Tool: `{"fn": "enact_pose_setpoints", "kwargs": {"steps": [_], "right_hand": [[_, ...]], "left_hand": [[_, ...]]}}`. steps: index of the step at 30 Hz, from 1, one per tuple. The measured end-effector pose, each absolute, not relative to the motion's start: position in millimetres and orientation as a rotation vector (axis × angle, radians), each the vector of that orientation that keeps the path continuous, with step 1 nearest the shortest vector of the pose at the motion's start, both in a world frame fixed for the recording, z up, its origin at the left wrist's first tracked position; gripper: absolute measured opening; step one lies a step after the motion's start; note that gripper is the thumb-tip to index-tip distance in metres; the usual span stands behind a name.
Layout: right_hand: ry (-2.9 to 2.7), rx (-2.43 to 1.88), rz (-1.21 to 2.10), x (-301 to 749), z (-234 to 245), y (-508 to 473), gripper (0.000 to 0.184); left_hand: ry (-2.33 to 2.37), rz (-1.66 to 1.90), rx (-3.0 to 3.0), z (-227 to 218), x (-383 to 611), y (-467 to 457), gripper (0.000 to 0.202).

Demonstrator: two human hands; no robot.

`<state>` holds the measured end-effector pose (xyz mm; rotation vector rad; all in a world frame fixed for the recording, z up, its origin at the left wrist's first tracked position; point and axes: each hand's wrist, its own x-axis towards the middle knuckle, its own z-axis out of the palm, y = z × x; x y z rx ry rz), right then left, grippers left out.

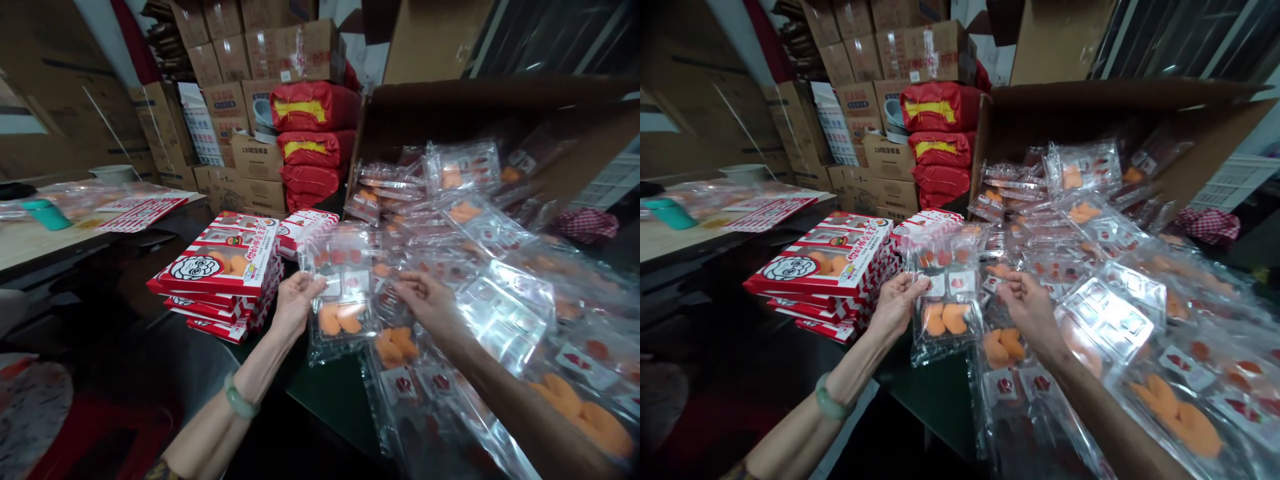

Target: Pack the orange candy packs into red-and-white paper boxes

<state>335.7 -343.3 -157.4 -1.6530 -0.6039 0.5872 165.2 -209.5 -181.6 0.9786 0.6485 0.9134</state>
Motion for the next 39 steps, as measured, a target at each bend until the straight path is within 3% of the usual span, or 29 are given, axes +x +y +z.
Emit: {"fn": "enact_pose_setpoints", "kwargs": {"steps": [9,18,24,28,31,36,39], "right_hand": [[-0.614,-1.195,1.152,314,-104,-346,0.026],[-0.609,-1.159,1.214,324,-69,-337,0.055],[-0.632,-1.434,0.926,329,-71,-357,0.046],[-0.558,-1.669,0.481,340,-102,-380,0.061],[-0.372,-1.636,0.455,344,-125,-398,0.069],[-0.156,-1.269,0.876,341,-143,-407,0.046],[-0.210,-1.269,0.771,353,-154,-409,0.030]], "left_hand": [[0.450,1.075,1.223,-169,160,-223,0.023],[0.423,1.118,1.495,-156,168,-233,0.027],[0.456,1.125,1.523,-154,179,-239,0.021],[0.427,1.095,1.229,-153,190,-240,0.025],[0.405,1.087,0.797,-148,209,-244,0.033],[0.376,1.008,0.447,-147,254,-267,0.038],[0.425,0.904,0.780,-156,273,-275,0.030]]}}
